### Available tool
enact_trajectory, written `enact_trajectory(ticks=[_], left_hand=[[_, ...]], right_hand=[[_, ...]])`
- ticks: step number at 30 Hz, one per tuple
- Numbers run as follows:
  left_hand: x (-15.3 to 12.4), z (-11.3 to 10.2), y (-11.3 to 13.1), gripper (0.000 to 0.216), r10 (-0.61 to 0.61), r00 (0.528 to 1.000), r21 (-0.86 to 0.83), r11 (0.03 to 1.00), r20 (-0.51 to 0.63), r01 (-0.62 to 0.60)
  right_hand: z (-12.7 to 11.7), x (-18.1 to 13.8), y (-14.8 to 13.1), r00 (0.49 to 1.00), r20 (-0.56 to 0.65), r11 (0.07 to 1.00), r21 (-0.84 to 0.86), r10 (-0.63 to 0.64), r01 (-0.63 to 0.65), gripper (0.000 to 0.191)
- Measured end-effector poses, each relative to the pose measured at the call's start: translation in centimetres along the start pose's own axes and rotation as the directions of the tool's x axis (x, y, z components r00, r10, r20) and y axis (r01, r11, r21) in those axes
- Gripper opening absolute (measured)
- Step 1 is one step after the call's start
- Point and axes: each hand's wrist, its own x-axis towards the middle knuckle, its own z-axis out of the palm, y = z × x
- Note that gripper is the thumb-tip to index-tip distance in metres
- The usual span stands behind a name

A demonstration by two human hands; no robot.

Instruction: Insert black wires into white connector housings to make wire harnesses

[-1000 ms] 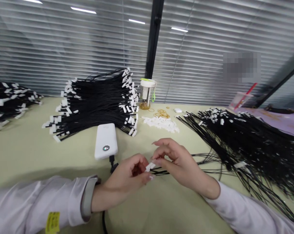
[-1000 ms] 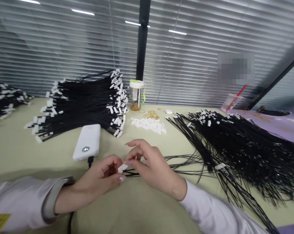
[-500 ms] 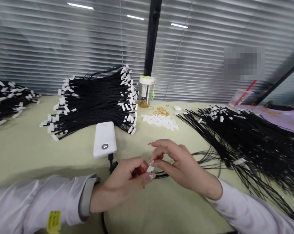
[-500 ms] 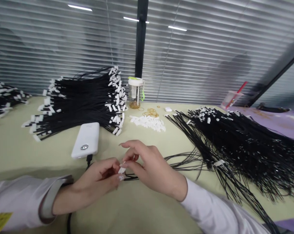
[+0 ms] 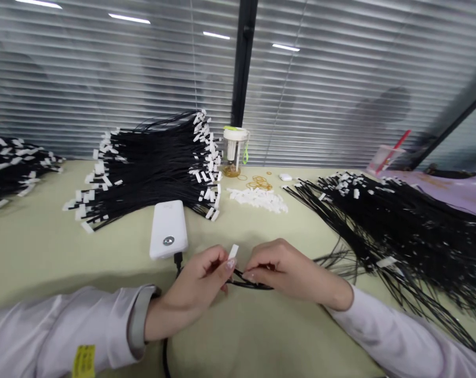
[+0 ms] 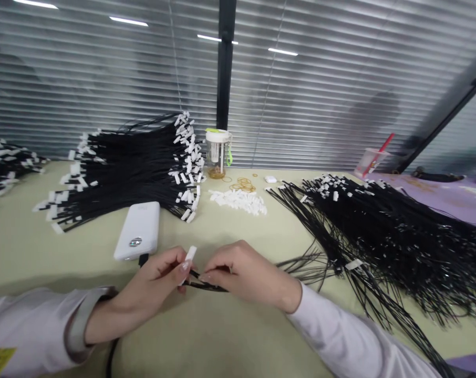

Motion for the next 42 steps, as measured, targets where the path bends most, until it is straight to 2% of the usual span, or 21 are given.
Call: enact_trajectory(ticks=[5,8,15,18,23,25,26,28,29,30,31,32,33,34,35,37,39,40,42], left_hand=[[-0.1,-0.1,0.3,0.031,0.005,1.0,0.093,0.996,0.007,-0.006],[-0.1,0.0,0.7,0.03,-0.001,1.0,0.128,0.992,-0.003,0.001],[0.1,0.1,0.4,0.028,-0.024,1.0,0.098,0.995,-0.018,0.026],[0.2,0.0,0.3,0.029,-0.063,0.998,0.068,0.996,-0.023,0.065],[0.3,-0.1,0.6,0.031,-0.097,0.994,0.04,0.994,-0.058,0.099],[0.4,0.0,0.6,0.032,-0.116,0.991,0.007,0.993,-0.061,0.117],[0.4,0.0,0.5,0.033,-0.132,0.989,-0.016,0.991,-0.064,0.131],[0.4,0.0,0.3,0.034,-0.164,0.984,-0.074,0.984,-0.074,0.159],[0.4,0.0,0.2,0.035,-0.177,0.981,-0.105,0.98,-0.077,0.168],[0.4,0.0,0.2,0.035,-0.185,0.98,-0.133,0.976,-0.078,0.174],[0.4,0.1,0.1,0.036,-0.19,0.979,-0.16,0.971,-0.076,0.176],[0.4,0.1,0.1,0.036,-0.191,0.979,-0.184,0.967,-0.075,0.175],[0.4,0.1,0.1,0.035,-0.194,0.978,-0.205,0.963,-0.073,0.175],[0.4,0.1,0.1,0.035,-0.198,0.978,-0.22,0.959,-0.072,0.178],[0.4,0.1,0.1,0.035,-0.204,0.976,-0.234,0.955,-0.072,0.182],[0.4,0.1,0.1,0.036,-0.217,0.974,-0.259,0.946,-0.065,0.193],[0.4,0.1,0.1,0.037,-0.223,0.973,-0.29,0.936,-0.053,0.198],[0.4,0.1,0.1,0.038,-0.221,0.974,-0.309,0.931,-0.045,0.197],[0.4,0.1,0.1,0.038,-0.209,0.977,-0.333,0.924,-0.031,0.187]], right_hand=[[1.0,0.0,-0.7,0.998,-0.016,0.995,-0.071,0.069,-0.07,0.026],[1.3,0.1,-1.0,0.999,-0.011,0.989,-0.139,0.046,-0.047,0.022],[1.8,-0.2,-0.8,0.997,-0.056,0.943,-0.327,0.047,-0.063,0.021],[2.0,-0.2,-0.6,0.998,-0.063,0.899,-0.434,0.03,-0.055,0.021],[2.1,-0.1,-0.2,0.994,-0.046,0.774,-0.632,-0.094,0.044,0.02],[1.4,-0.1,0.2,0.99,-0.111,0.743,-0.67,-0.092,-0.006,0.021],[0.8,-0.1,0.5,0.981,-0.18,0.737,-0.673,-0.074,-0.068,0.021],[-0.7,-0.2,1.4,0.918,-0.396,0.756,-0.606,-0.017,-0.248,0.018],[-1.6,-0.3,1.9,0.853,-0.522,0.79,-0.514,0.022,-0.335,0.016],[-2.5,-0.3,2.5,0.762,-0.644,0.836,-0.382,0.065,-0.394,0.015],[-3.4,-0.4,3.0,0.664,-0.739,0.894,-0.213,0.117,-0.395,0.013],[-4.3,-0.4,3.5,0.566,-0.803,0.946,-0.012,0.184,-0.325,0.013],[-5.1,-0.4,3.9,0.489,-0.833,0.963,0.182,0.258,-0.198,0.015],[-5.8,-0.4,4.3,0.441,-0.837,0.94,0.338,0.324,-0.049,0.018],[-6.3,-0.4,4.5,0.413,-0.832,0.894,0.44,0.371,0.084,0.021],[-6.8,-0.4,4.5,0.385,-0.83,0.825,0.512,0.404,0.239,0.019],[-6.5,-0.5,4.1,0.405,-0.821,0.813,0.524,0.403,0.252,0.016],[-6.0,-0.4,3.7,0.443,-0.801,0.816,0.534,0.403,0.222,0.016],[-4.3,-0.2,2.7,0.588,-0.709,0.848,0.525,0.389,0.071,0.02]])
